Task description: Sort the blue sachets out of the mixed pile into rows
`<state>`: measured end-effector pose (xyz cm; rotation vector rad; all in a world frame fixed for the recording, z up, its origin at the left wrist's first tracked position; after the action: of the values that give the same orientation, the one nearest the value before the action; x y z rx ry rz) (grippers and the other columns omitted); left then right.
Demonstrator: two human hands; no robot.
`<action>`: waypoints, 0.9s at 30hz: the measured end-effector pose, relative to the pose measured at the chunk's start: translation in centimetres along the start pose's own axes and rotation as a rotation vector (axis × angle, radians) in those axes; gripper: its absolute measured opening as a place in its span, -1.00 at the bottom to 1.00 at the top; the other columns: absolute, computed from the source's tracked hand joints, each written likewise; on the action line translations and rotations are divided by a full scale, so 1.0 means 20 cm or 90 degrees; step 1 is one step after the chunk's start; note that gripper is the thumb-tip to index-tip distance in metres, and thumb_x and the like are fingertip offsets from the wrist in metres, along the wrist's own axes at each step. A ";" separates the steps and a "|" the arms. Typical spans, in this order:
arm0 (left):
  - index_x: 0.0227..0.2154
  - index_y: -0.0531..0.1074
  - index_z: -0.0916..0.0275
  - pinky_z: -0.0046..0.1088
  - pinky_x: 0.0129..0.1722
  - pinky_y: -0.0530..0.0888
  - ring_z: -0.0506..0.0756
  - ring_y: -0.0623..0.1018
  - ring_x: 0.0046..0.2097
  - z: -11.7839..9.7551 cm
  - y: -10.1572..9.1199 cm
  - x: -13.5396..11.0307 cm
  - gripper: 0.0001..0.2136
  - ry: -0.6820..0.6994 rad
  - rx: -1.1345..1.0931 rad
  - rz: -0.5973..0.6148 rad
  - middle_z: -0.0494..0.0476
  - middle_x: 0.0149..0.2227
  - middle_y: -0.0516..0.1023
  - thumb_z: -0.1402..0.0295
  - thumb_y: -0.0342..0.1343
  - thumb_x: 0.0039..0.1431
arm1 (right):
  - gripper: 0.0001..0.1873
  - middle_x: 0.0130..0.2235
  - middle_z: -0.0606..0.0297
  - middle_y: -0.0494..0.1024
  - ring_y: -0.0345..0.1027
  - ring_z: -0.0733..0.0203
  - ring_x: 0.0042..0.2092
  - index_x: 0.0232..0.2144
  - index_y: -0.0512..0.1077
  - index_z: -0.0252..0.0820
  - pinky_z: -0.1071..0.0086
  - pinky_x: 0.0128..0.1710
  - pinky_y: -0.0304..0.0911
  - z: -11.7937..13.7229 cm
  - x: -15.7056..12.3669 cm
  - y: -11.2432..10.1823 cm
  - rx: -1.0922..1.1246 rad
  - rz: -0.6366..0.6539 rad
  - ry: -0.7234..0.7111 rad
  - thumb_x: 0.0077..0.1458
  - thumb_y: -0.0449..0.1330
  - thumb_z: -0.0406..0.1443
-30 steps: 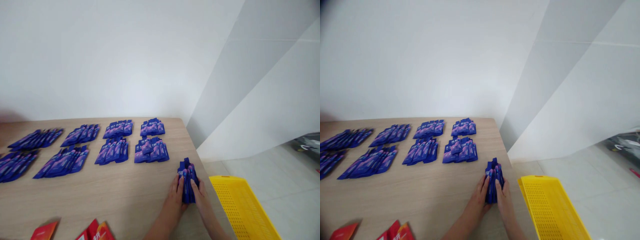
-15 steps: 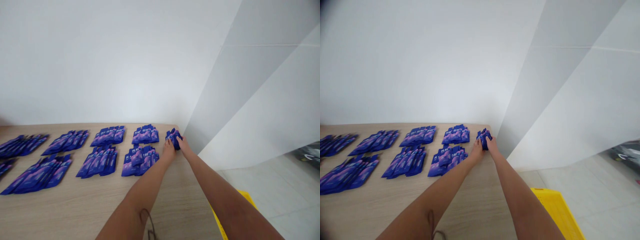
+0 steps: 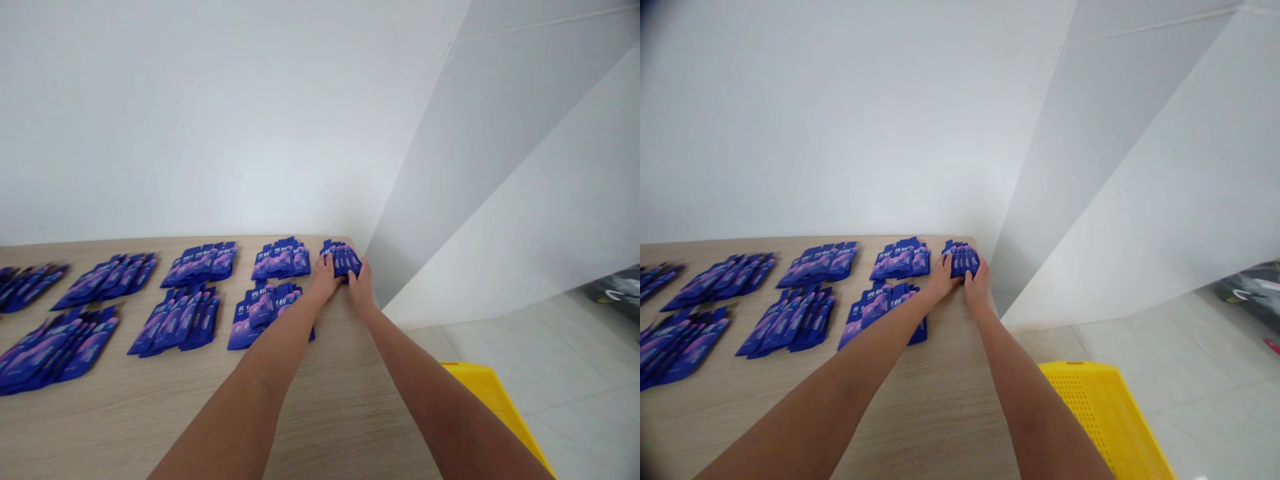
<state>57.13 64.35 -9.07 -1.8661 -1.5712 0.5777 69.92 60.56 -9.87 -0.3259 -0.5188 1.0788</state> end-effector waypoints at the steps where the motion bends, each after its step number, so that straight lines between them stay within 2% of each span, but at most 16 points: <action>1: 0.23 0.01 0.35 -0.06 0.26 0.06 0.38 0.05 0.32 0.00 0.00 0.01 -0.18 0.000 -0.007 0.000 0.48 0.28 0.03 0.41 0.26 -0.10 | -0.30 0.25 -0.05 0.13 -0.05 0.02 0.28 0.23 0.00 -0.32 0.01 0.26 -0.10 0.01 -0.02 0.00 -0.016 0.005 -0.023 0.01 -0.03 -0.33; 4: 0.23 0.03 0.34 -0.04 0.27 0.06 0.41 0.05 0.32 0.01 -0.01 0.02 -0.13 0.003 -0.030 0.015 0.46 0.29 0.02 0.47 0.27 -0.21 | -0.22 0.26 -0.09 0.09 -0.09 -0.02 0.29 0.26 -0.08 -0.36 -0.04 0.25 -0.08 0.03 -0.08 0.00 -0.092 0.024 -0.085 -0.05 -0.03 -0.41; 7: 0.23 0.05 0.41 -0.08 0.29 0.04 0.41 0.03 0.32 0.02 -0.02 0.02 -0.12 0.013 -0.056 0.036 0.48 0.31 0.00 0.58 0.19 -0.28 | -0.24 0.26 -0.10 0.08 -0.11 -0.01 0.30 0.28 -0.12 -0.38 -0.03 0.25 -0.06 0.03 -0.10 0.01 -0.151 0.036 -0.102 -0.01 -0.09 -0.46; 10: 0.23 0.07 0.45 -0.11 0.31 0.01 0.38 0.03 0.33 0.04 -0.02 0.02 -0.16 0.017 -0.067 0.046 0.48 0.31 -0.01 0.62 0.11 -0.26 | -0.27 0.27 -0.09 0.09 -0.11 0.00 0.31 0.29 -0.13 -0.38 -0.05 0.25 -0.06 0.03 -0.10 0.02 -0.168 0.044 -0.107 0.03 -0.15 -0.48; 13: 0.24 0.07 0.40 -0.09 0.31 -0.01 0.35 0.02 0.33 0.05 -0.02 0.04 -0.18 0.020 -0.079 0.049 0.41 0.32 0.00 0.62 0.06 -0.24 | -0.27 0.27 -0.10 0.09 -0.16 0.00 0.32 0.29 -0.14 -0.37 -0.10 0.24 -0.06 0.06 -0.09 0.03 -0.167 0.046 -0.125 0.04 -0.19 -0.51; 16: 0.23 0.08 0.38 -0.08 0.32 -0.02 0.35 0.03 0.33 0.06 -0.03 0.04 -0.17 0.019 -0.088 0.051 0.39 0.32 0.01 0.63 0.04 -0.26 | -0.25 0.28 -0.11 0.04 -0.22 -0.02 0.33 0.29 -0.16 -0.36 -0.13 0.24 -0.07 0.09 -0.09 0.02 -0.172 0.021 -0.140 0.02 -0.16 -0.51; 21: 0.23 0.08 0.42 -0.07 0.31 0.00 0.39 0.02 0.33 0.06 -0.06 0.01 -0.15 0.011 -0.087 0.051 0.43 0.31 0.02 0.65 0.04 -0.30 | -0.21 0.25 -0.15 0.06 -0.15 -0.06 0.30 0.28 -0.17 -0.40 -0.13 0.23 -0.07 0.10 -0.11 -0.02 -0.176 -0.037 -0.113 -0.04 -0.11 -0.50; 27: 0.22 0.04 0.52 -0.09 0.32 -0.04 0.40 -0.02 0.34 0.06 -0.07 -0.01 -0.15 0.001 -0.089 0.040 0.52 0.31 -0.03 0.68 0.04 -0.31 | -0.21 0.24 -0.19 0.06 -0.12 -0.06 0.29 0.26 -0.14 -0.50 -0.04 0.25 -0.10 0.10 -0.10 -0.04 -0.157 -0.023 -0.063 -0.07 -0.10 -0.50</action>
<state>55.33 64.50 -9.02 -2.0250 -1.5930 0.5050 68.66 58.37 -8.31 -0.4797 -0.7457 1.0006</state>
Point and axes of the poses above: each hand's wrist, its own x-axis towards the middle knuckle, its own y-axis out of the palm, z = x × y, the point moved 5 cm from there along x, towards the middle knuckle
